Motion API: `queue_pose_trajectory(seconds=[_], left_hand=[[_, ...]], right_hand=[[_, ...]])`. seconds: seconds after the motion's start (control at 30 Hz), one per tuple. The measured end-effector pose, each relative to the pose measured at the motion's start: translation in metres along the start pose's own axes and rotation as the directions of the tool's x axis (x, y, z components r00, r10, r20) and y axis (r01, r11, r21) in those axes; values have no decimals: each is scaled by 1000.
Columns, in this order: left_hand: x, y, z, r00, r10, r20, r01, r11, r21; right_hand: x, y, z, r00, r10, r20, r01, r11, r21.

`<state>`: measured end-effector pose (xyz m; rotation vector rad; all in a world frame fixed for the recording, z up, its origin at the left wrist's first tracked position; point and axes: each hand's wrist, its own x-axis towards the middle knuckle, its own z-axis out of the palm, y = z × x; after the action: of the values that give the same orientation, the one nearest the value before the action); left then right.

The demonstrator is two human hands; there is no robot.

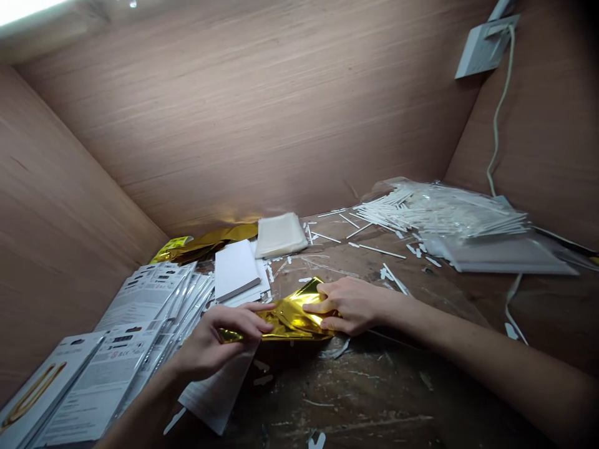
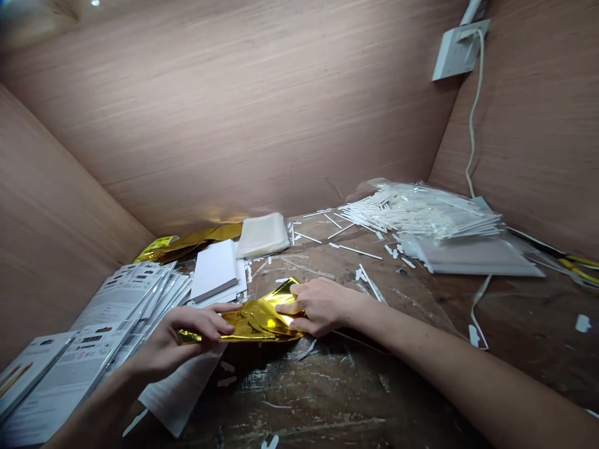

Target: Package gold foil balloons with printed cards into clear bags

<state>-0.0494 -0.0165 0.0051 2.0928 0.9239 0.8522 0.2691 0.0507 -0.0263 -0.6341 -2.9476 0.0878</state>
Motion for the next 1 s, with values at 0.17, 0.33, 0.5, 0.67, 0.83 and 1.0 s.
queue_pose_trajectory(seconds=[0.17, 0.33, 0.5, 0.67, 0.83, 1.0], left_hand=[[32, -21, 16, 984, -165, -61, 150, 968, -204], [71, -17, 37, 972, -147, 182, 124, 983, 132], [85, -18, 62, 978, -100, 182, 21, 919, 393], [72, -30, 78, 999, -6, 36, -16, 820, 572], [64, -36, 86, 987, 137, -87, -42, 734, 678], [60, -29, 88, 963, 230, -140, -67, 709, 702]], right_hand=[[-1, -1, 0, 999, 34, 17, -34, 999, -2], [-3, 0, 3, 1000, 25, -4, -25, 999, 22], [-4, -2, 6, 998, 63, -17, -63, 998, -15], [-6, -4, 6, 994, 98, -48, -99, 995, -19], [-8, -11, 0, 943, 321, -91, -319, 947, 29], [-10, -13, -2, 899, 426, -103, -419, 904, 85]])
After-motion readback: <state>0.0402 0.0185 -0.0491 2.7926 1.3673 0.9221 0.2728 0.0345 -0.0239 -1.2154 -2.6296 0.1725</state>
